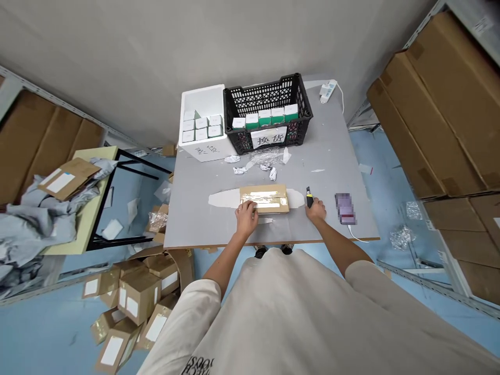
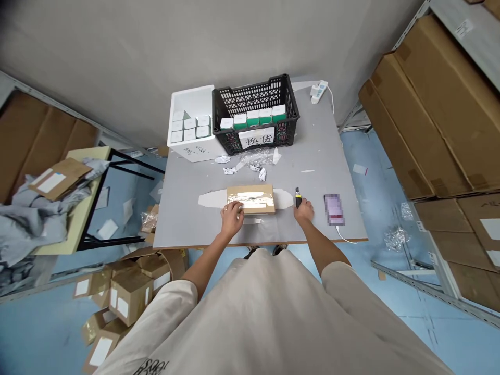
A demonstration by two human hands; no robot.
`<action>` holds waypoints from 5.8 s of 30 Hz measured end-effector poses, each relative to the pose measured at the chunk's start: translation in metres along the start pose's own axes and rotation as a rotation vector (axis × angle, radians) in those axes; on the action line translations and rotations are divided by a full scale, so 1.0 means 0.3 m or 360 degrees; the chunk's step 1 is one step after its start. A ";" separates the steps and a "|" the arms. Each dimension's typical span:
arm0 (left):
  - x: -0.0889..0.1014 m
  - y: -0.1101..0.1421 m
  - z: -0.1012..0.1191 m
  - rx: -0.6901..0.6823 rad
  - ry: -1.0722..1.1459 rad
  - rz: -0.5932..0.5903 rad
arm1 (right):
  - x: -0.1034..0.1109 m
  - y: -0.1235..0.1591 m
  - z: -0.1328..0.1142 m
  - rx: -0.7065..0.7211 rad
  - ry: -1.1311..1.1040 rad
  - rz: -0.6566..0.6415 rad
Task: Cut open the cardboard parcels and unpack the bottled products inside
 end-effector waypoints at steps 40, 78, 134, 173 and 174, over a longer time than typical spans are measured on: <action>0.040 0.073 -0.197 -0.0629 0.0362 -0.0088 | 0.285 0.468 -0.785 0.1481 0.0511 -0.0184; 0.037 0.065 -0.195 -0.0662 0.0272 -0.0122 | 0.305 0.508 -0.854 0.1544 0.1077 -0.0184; -0.129 -0.195 0.193 -0.0515 -0.0441 -0.0524 | 0.439 0.236 -0.104 0.1074 -0.0066 -0.0245; -0.114 -0.151 0.227 -0.0417 -0.0615 -0.0524 | 0.334 0.014 -0.055 0.1256 -0.0447 -0.0962; -0.114 -0.149 0.227 -0.0422 -0.0623 -0.0519 | 0.336 0.014 -0.056 0.1280 -0.0436 -0.0935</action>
Point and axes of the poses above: each hand's wrist, its own y-axis away from the middle knuckle, its own x-axis out of the back of the hand, z = x × y, the point moved 2 cm from there along -y, towards the middle knuckle, and after that the axes turned 3 degrees about y, right-handed, at the moved point
